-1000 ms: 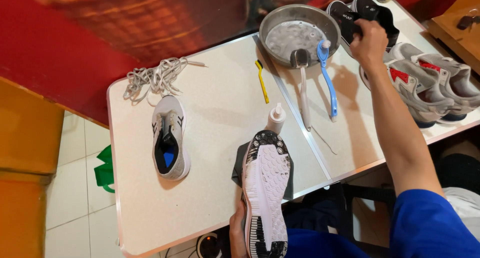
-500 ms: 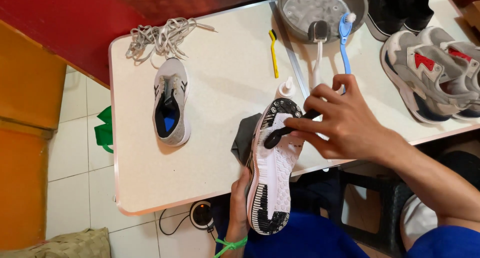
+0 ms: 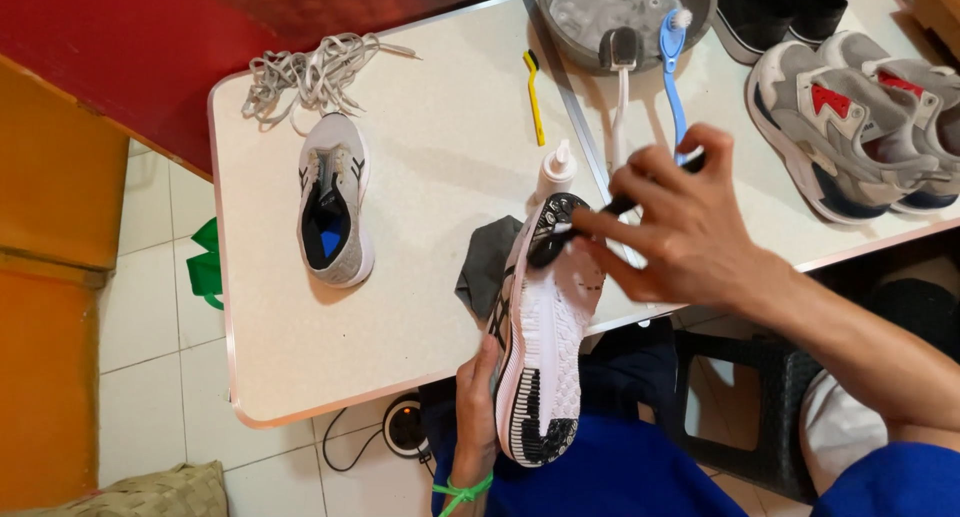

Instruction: Cleaning the white rubber sole of a sneaker using a cleaning solution and a cloth.

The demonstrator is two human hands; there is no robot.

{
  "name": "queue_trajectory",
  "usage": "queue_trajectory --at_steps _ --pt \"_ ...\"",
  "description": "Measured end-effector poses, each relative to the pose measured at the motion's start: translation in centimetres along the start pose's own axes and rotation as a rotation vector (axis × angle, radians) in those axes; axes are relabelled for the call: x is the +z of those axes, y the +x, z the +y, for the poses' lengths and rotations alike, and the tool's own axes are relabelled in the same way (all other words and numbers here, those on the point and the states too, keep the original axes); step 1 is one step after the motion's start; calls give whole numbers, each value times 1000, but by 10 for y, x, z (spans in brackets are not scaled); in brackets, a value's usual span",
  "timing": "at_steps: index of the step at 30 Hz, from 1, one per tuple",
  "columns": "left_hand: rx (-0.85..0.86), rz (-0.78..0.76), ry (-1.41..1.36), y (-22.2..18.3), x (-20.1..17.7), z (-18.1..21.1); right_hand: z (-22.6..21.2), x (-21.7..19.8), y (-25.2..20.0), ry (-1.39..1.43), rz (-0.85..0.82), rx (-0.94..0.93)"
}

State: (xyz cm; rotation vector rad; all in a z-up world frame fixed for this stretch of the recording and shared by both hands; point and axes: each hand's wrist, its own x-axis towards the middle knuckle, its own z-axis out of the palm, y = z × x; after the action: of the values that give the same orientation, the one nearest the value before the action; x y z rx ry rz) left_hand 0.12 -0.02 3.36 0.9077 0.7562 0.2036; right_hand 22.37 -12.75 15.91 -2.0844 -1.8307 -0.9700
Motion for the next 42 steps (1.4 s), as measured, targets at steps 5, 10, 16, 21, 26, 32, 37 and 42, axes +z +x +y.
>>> queue_trajectory --at_steps 5,10,16,21,26,32,37,42 --pt "51 -16 67 -6 4 8 -9 -7 1 43 -19 -41" --pt "36 19 54 -7 7 14 -17 -9 -1 61 -8 13" --pt "31 28 50 2 -6 -9 -4 -5 2 -50 -10 28" --pt "31 28 55 -4 -4 -6 -20 -14 7 102 22 -28" --pt "49 -12 81 -8 1 5 -3 -3 -4 -86 20 56" --pt "80 -37 86 -11 7 15 -11 -8 -2 19 18 -2" --pt "68 -14 94 -6 0 8 -23 -12 -1 31 62 53" --pt "44 -18 -23 -10 8 14 -4 2 -5 -104 45 24"
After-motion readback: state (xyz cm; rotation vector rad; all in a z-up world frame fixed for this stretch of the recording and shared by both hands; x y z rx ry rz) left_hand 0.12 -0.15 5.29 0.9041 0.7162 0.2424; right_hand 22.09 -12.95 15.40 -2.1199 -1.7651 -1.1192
